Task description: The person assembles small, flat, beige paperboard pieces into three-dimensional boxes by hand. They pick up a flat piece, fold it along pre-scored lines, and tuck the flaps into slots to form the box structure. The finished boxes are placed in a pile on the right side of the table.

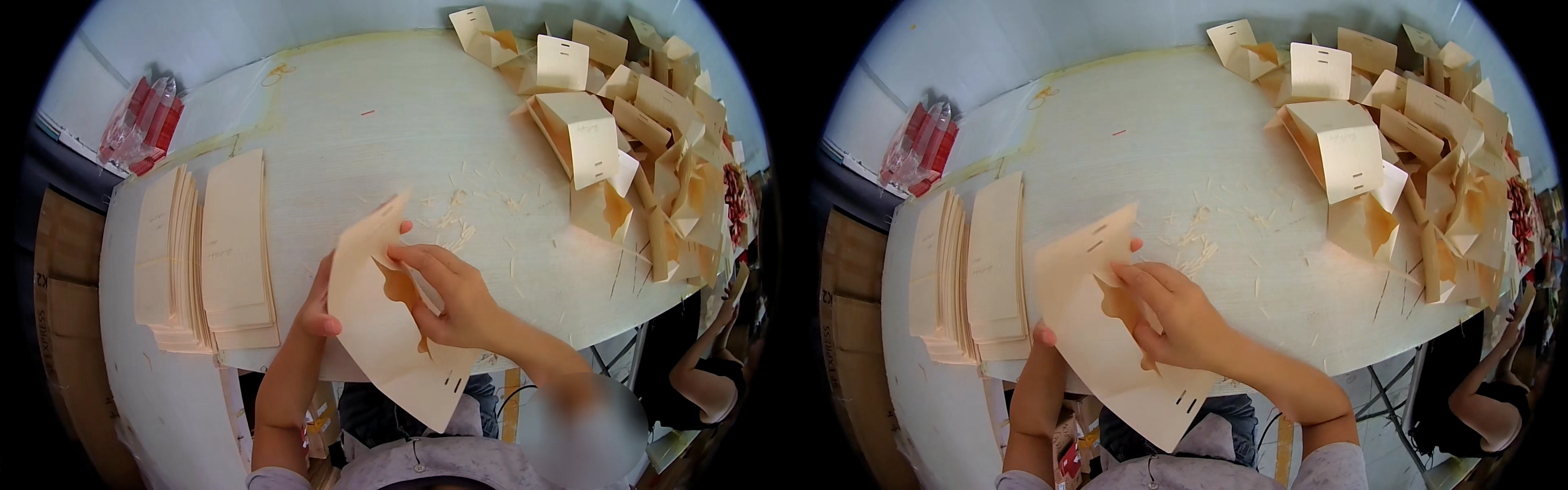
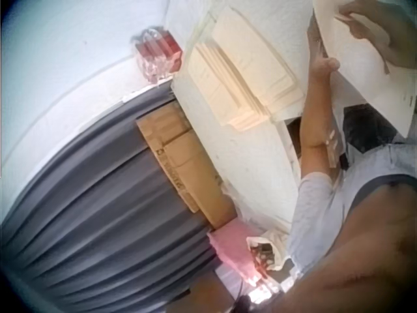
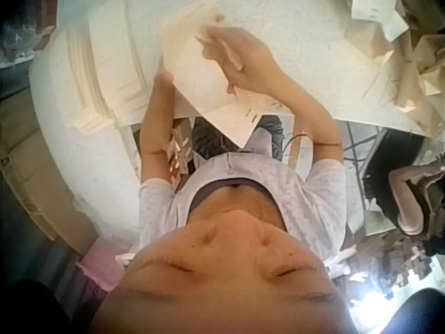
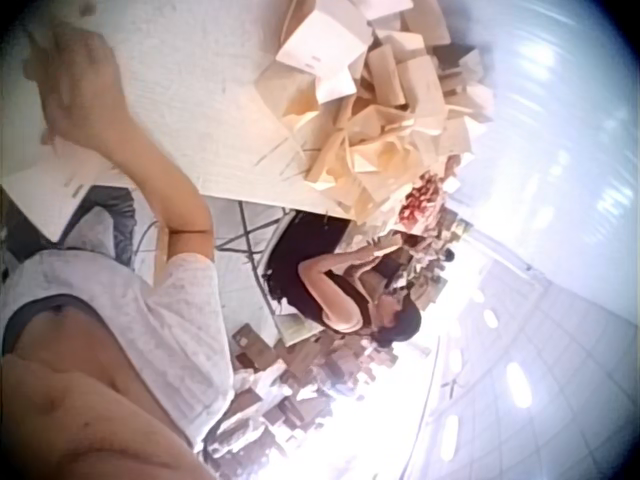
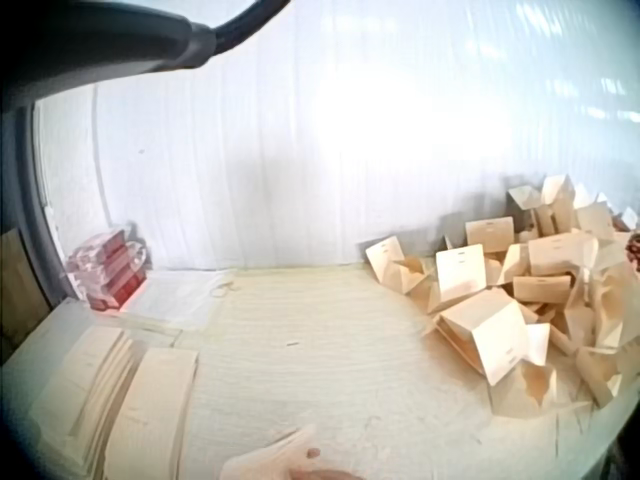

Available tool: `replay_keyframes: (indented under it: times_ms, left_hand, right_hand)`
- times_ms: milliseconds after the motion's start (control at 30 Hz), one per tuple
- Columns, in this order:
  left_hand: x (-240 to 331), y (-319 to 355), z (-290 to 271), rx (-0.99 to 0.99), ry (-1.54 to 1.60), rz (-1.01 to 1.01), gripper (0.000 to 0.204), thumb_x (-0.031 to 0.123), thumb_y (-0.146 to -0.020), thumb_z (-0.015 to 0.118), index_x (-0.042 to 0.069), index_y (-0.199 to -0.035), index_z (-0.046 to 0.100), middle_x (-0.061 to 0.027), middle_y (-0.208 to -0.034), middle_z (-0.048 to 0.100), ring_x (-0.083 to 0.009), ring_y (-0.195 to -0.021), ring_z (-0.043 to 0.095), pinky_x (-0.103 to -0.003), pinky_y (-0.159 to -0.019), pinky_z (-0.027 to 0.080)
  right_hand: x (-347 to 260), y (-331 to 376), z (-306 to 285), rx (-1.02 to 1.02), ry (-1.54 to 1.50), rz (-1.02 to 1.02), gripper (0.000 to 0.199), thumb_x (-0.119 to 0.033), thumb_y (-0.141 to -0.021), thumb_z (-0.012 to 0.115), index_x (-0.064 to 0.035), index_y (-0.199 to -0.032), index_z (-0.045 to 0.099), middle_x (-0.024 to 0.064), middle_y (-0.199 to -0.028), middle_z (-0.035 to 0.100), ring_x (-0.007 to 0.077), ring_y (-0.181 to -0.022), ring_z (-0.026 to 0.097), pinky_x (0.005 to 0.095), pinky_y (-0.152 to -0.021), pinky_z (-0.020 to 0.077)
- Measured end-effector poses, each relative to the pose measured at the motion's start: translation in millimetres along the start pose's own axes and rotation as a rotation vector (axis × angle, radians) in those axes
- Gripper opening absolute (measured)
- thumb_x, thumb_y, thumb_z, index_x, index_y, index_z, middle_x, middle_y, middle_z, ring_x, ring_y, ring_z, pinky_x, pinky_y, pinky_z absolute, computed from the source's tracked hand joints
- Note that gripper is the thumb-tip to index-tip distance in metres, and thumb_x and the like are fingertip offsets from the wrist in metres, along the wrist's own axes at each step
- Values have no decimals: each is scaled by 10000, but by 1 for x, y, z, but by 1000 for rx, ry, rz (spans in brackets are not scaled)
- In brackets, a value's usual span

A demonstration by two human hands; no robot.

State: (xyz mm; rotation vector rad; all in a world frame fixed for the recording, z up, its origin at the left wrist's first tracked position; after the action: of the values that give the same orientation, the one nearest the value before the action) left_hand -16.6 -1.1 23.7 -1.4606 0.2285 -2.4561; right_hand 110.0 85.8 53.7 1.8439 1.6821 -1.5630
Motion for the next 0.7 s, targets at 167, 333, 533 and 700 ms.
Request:
replay_keyframes:
  times_ms: [167,333,533,700]
  left_hand:
    - [-5,0,8,-43,16,-12,1089,525,-544,711,-44,-1336,226,-226,-1359,264,-281,-1263,281,-396,-1002,267]
    - [-2,9,2,-36,-9,-133,1133,482,-528,746,-33,-1349,159,-218,-1362,258,-280,-1254,291,-379,-1001,270]
    - [-16,9,-7,-61,101,1,1120,496,-524,755,5,-1346,176,-225,-1363,248,-298,-1247,296,-384,-984,305]
    - [9,1,-7,-84,19,253,1194,582,-478,757,38,-1356,158,-238,-1362,228,-329,-1259,270,-418,-989,314]
  right_hand:
    - [14,5,0,-37,17,7,400,47,-629,535,-1,-1025,560,152,-943,582,275,-812,597,315,-667,493]
    - [15,2,-3,-65,-62,96,338,33,-634,531,-7,-967,576,144,-919,592,270,-826,598,307,-716,483]
    - [12,2,5,8,-18,26,420,1,-639,591,-9,-1051,511,168,-976,550,317,-895,559,340,-811,443]
    - [3,4,4,-9,181,-4,641,-47,-634,629,11,-1211,357,227,-1014,513,366,-947,527,388,-802,440]
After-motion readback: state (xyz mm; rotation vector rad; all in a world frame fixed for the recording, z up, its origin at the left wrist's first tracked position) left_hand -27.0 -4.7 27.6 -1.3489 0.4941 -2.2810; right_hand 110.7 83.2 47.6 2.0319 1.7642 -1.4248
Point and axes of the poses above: each hand's wrist, its own y-axis away from the middle knuckle, its own z-axis out of the palm, x = y × z, the point moved 3 cm from there along -y, towards the middle knuckle
